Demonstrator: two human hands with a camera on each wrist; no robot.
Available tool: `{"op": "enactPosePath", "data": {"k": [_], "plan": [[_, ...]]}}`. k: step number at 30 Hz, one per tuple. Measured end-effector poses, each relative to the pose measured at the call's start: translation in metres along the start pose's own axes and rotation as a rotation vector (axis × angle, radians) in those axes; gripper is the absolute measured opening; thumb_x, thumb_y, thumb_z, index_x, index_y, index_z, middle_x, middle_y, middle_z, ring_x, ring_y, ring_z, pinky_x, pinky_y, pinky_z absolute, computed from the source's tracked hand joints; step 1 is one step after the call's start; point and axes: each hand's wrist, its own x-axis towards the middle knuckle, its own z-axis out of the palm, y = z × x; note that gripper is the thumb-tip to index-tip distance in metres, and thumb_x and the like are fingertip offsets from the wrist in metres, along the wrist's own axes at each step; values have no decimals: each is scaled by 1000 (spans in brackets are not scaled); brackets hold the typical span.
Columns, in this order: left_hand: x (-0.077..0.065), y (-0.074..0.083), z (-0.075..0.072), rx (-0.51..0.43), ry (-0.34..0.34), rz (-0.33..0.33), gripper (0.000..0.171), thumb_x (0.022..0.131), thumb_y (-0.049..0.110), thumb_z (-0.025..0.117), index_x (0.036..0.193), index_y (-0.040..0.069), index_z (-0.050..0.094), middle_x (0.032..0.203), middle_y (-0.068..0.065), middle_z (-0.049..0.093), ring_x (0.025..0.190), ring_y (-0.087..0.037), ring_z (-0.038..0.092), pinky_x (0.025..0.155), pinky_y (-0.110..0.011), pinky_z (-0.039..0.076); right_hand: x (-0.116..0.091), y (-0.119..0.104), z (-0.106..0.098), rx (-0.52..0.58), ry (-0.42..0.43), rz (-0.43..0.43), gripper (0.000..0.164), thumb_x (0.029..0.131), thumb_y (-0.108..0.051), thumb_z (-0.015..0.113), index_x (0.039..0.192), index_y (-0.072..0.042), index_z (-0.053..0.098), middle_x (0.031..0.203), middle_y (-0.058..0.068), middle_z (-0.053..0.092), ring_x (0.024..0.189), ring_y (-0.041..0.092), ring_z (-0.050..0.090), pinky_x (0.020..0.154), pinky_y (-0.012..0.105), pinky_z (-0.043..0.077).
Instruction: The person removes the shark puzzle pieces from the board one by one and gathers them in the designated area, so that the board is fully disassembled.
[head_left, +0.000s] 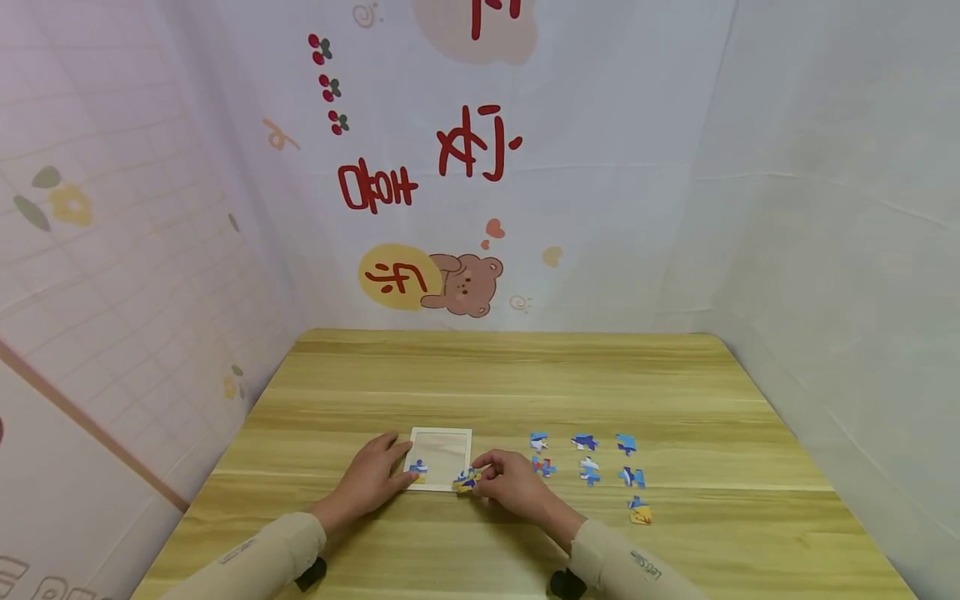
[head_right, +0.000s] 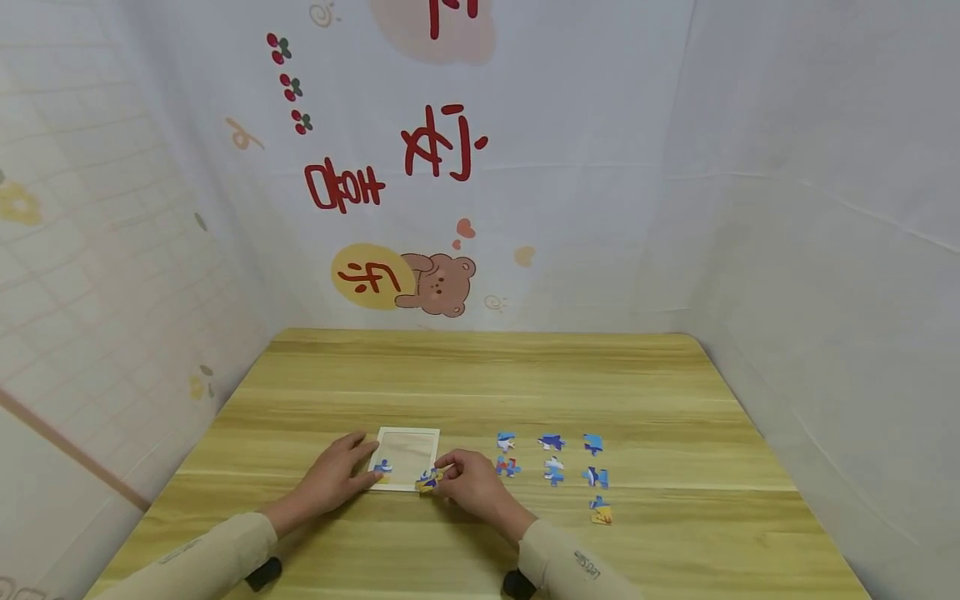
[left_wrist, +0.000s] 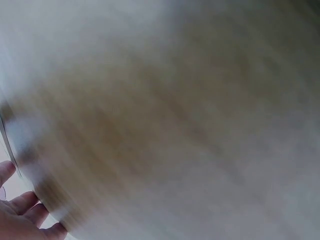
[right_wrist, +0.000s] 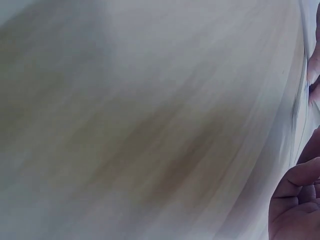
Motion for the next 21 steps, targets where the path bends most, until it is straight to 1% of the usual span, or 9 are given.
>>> {"op": "enactPosePath", "data": {"k": [6, 12, 15, 21], "plan": [[0, 1, -1, -10, -6, 2, 53, 91, 30, 73, 132, -2, 61, 141, -29, 48, 131, -46, 43, 108, -59, 32, -14, 6, -20, 14, 4, 10, 29, 83, 3, 71, 111, 5, 64, 77, 5, 63, 59, 16, 59, 53, 27, 48], [0, 0, -1, -2, -8, 6, 54, 91, 30, 72, 132, -2, 61, 140, -30, 47, 131, -46, 43, 107, -60, 32, -28, 16, -40, -9, 16, 45, 28, 84, 0, 72, 111, 2, 65, 77, 4, 62, 61, 16, 59, 54, 26, 48], [-1, -1, 0, 5, -5, 8, 54, 91, 30, 72, 132, -2, 61, 140, -30, 47, 131, -46, 43, 107, -60, 32, -36, 19, -51, 0, 17, 55, 29, 85, -1, 71, 112, 3, 64, 78, 4, 63, 62, 17, 58, 55, 27, 49], [0, 0, 0, 8, -7, 10, 54, 91, 30, 73, 132, -2, 61, 140, -30, 48, 131, -47, 43, 107, -60, 33, -55, 29, -78, 15, 51, 79, 31, 85, -2, 73, 114, 6, 63, 80, 5, 62, 65, 18, 58, 56, 28, 51]]}}
